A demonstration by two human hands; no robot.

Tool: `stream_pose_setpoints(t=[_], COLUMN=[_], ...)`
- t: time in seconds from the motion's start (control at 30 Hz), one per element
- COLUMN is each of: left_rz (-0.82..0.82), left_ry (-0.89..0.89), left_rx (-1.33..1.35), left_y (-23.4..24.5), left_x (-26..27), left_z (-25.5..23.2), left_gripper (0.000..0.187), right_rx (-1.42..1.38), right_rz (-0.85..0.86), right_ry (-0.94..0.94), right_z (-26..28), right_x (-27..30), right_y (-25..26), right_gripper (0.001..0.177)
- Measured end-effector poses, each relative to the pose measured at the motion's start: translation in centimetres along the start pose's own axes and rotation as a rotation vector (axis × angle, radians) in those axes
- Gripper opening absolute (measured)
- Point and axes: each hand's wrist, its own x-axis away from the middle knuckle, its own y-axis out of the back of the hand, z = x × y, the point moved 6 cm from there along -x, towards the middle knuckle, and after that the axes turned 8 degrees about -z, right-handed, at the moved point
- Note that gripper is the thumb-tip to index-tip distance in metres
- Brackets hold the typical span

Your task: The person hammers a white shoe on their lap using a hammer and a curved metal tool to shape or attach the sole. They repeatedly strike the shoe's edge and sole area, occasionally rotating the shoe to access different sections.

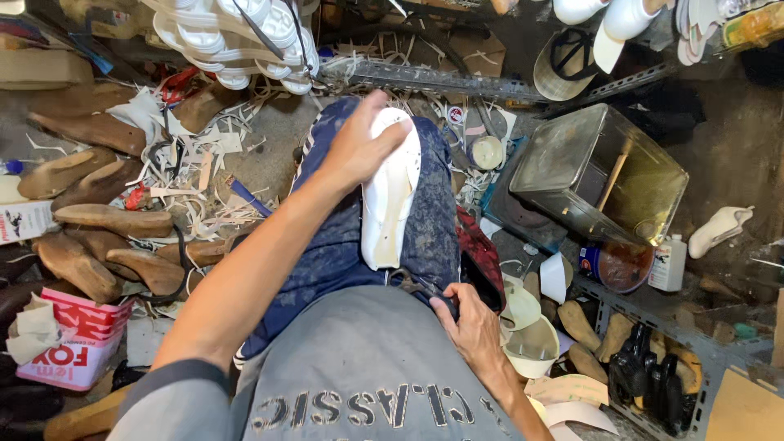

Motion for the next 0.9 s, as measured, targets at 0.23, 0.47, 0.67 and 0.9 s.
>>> stream_pose_setpoints(t=[0.23,0.47,0.67,0.9], left_rz=[-0.091,-0.22,-0.194,-0.178], left_ry=[0.045,-0.326,-0.24,-0.048], left_rx=[0.168,0.027,-0.117,-0.109], left_y=[0.3,8.1,8.8,9.2], left_x=[1.9,9.1,9.7,9.8], left_z=[-4.0,-10.4,-7.6,-3.1], left_gripper=[0.045,0.047,0.048,0.045], right_rx=[-0.254,-1.571,-1.624,-1.276], right_rz=[-0.025,0.4,0.535,0.625], right_ry=[-0.169,-0.305,-0.375,-0.417], right_z=[-3.8,2.8,6.2,12.2], right_x=[0.9,-4.2,-7.4,-9.0], right_y=[-0.9,1.4,-2.2,-1.2], right_gripper=[0.018,0.069,0.051,0.026])
